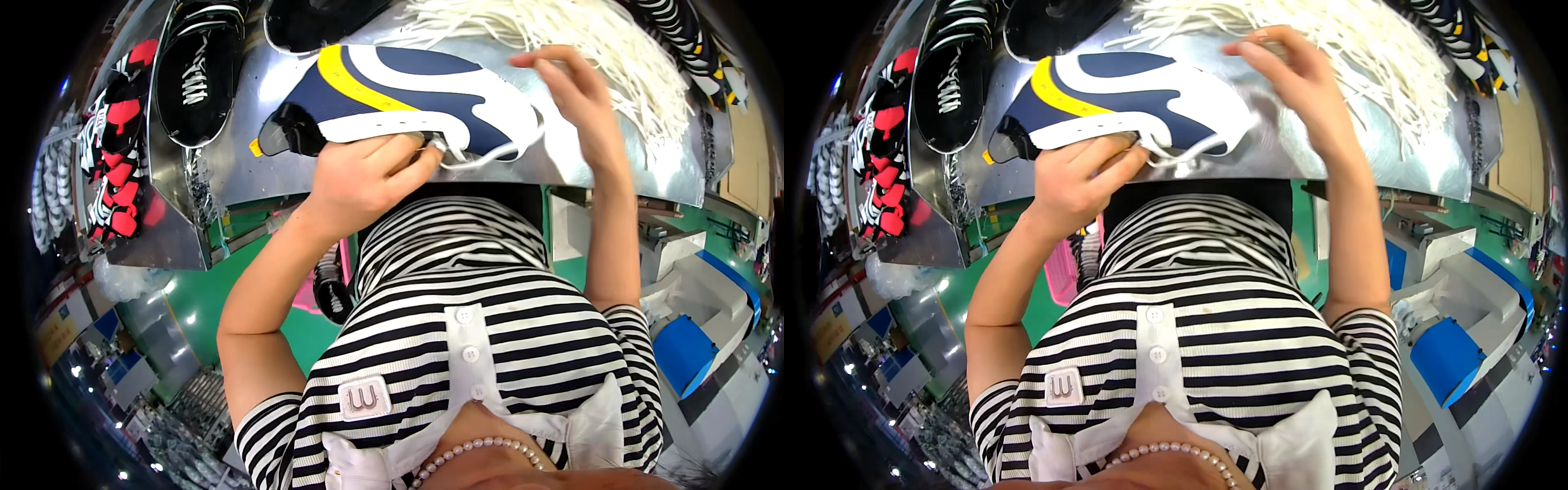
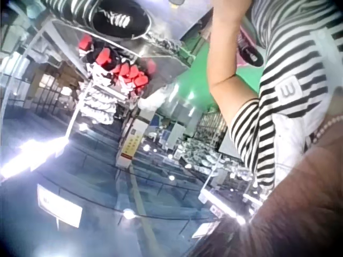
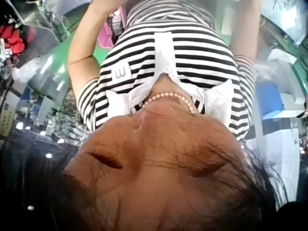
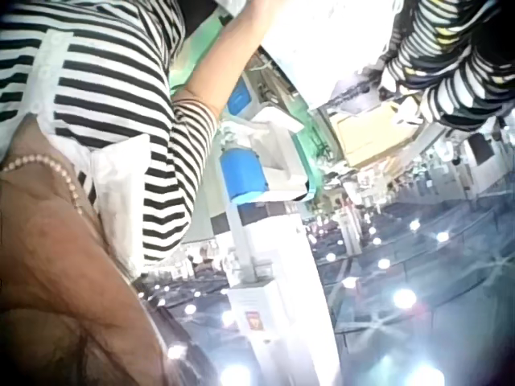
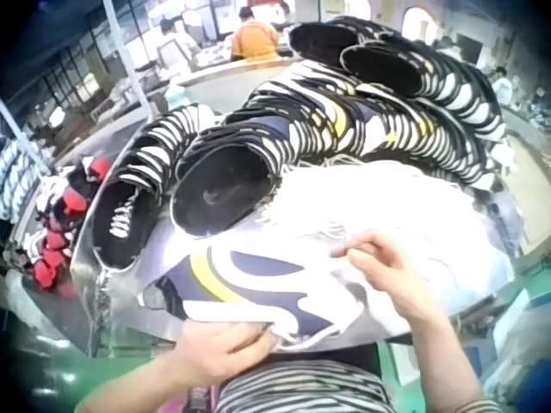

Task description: The person picks a sneaker from a pile and threads a shoelace through the eyelets by hand, pulling the lace ends through each hole.

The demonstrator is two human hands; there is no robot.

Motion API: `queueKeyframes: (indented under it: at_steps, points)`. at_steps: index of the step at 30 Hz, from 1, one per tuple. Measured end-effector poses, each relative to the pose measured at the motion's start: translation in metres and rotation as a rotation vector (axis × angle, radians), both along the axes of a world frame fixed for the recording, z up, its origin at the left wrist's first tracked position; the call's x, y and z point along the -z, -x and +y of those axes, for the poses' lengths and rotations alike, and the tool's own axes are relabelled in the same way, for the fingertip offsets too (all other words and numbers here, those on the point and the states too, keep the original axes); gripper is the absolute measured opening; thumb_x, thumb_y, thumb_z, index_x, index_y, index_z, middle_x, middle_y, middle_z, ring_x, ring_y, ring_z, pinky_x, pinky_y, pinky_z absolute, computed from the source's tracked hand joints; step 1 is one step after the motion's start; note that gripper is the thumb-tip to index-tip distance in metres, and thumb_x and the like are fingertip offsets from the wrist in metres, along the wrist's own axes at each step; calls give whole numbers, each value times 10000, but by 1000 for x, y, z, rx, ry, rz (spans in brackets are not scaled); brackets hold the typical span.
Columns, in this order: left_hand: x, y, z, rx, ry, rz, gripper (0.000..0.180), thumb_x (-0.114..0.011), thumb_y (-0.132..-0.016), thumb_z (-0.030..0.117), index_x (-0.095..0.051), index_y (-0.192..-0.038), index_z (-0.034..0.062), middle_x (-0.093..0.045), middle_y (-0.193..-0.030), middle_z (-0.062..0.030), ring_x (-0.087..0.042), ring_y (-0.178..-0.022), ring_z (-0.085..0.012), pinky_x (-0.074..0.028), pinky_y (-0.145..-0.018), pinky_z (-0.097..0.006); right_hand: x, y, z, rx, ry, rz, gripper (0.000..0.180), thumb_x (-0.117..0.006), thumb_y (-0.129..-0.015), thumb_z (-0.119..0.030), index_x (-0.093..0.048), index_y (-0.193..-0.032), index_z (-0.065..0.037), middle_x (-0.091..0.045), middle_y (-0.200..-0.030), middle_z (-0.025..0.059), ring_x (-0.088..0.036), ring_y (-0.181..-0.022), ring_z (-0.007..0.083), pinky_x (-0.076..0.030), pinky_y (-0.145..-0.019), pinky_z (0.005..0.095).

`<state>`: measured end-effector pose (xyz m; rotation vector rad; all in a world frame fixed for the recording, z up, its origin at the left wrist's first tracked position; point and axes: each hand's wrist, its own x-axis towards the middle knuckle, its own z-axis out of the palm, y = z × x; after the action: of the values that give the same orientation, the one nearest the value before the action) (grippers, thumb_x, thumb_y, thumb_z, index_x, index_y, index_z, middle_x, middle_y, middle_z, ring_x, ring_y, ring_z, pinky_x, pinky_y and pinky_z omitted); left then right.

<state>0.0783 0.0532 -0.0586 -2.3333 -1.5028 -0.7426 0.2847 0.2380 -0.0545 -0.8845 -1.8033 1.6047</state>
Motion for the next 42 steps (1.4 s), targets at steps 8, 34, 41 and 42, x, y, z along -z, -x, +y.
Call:
queueKeyframes:
  at_steps: [8, 34, 41, 42]
  points:
    - [-17, 31, 19, -226, 788, -759, 345, -589, -954, 287, -637, -1122, -11, -669, -1042, -172, -646, -941, -301, -497, -834, -370, 21, 32, -20, 7, -4, 24, 434, -780, -805, -216, -596, -1147, -23, -645, -919, 20, -563, -786, 61, -416, -651, 185]
    - [-3, 18, 31, -353, 761, -1482, 232, -687, -893, 146, -706, -1047, -26, -701, -1001, -48, -614, -909, -89, -472, -838, -245, 32, 28, -54, -128, 32, -281, 396, -756, -851, -323, -582, -969, 13, -624, -772, 79, -550, -700, 122, -461, -637, 281]
    - [4, 6, 22, -343, 634, -1435, 204, -676, -905, 125, -710, -1065, 2, -705, -976, -36, -622, -892, -79, -476, -831, -231, 34, 24, -54, -177, 131, -228, 423, -774, -828, -346, -587, -935, 18, -660, -804, 94, -584, -735, 123, -477, -662, 275]
    - [4, 7, 21, -386, 684, -1385, 200, -674, -908, 129, -714, -1059, 3, -706, -972, -37, -622, -891, -79, -475, -832, -230, 33, 22, -54, -172, 176, -228, 424, -783, -821, -343, -588, -941, 14, -664, -814, 93, -588, -733, 119, -478, -652, 268]
